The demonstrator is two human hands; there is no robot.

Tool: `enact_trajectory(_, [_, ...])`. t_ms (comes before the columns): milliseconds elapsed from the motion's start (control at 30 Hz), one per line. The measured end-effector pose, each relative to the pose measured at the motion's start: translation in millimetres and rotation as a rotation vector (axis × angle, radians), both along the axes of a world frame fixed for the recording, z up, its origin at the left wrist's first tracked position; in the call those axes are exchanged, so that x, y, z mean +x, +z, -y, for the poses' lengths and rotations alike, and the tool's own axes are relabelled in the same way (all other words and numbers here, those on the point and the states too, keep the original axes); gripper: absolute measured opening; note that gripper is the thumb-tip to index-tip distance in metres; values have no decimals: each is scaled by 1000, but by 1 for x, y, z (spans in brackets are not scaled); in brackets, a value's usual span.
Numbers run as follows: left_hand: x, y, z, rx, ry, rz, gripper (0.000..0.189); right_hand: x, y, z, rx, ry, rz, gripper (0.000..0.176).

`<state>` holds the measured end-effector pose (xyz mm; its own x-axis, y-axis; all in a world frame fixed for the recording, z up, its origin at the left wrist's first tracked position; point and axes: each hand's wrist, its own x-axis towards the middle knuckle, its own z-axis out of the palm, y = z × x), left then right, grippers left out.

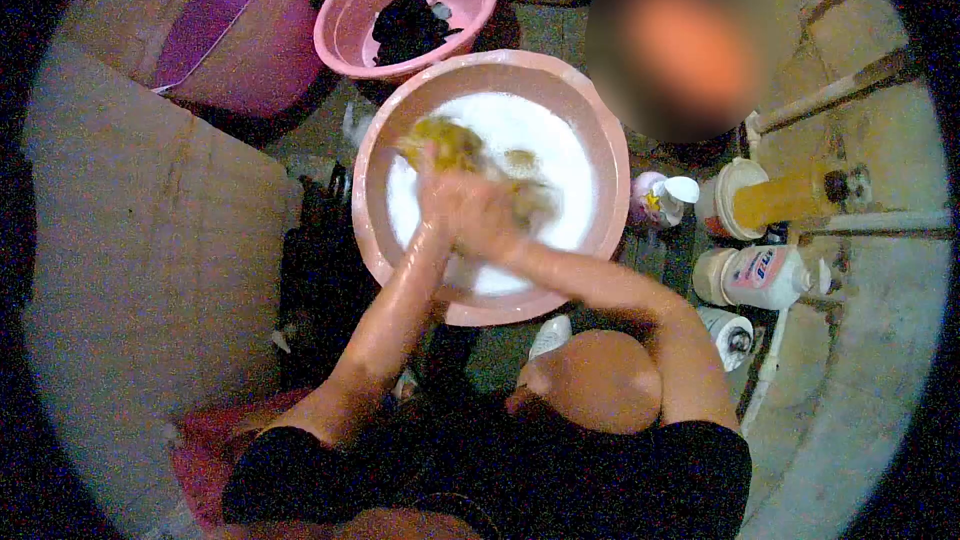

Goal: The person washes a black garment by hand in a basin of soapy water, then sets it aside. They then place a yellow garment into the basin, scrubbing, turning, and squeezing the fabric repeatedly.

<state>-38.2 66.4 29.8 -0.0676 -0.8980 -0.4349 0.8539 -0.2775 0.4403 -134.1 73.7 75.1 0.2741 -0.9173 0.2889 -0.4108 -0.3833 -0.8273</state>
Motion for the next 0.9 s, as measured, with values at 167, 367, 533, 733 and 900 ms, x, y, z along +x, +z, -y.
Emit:
enact_trajectory(167, [-35, 21, 6, 144, 103, 86, 38, -21, -25, 77, -59, -55, -614, 25])
enact_trajectory(367, [1, -20, 18, 123, 145, 234, 44, -1, -11, 12, 18, -6, -75, 27])
enact_trajectory(533, [-30, 35, 15, 81, 103, 62, 39, -41, -32, 86, 235, -172, -411, 34])
enact_trajectory(733, [32, 73, 54, 121, 207, -62, 40, -80, -25, 67, 761, 451, 16, 45])
enact_trajectory(900, [74, 54, 70, -33, 178, 28, 39, -97, -49, 72, 495, 443, -255, 44])
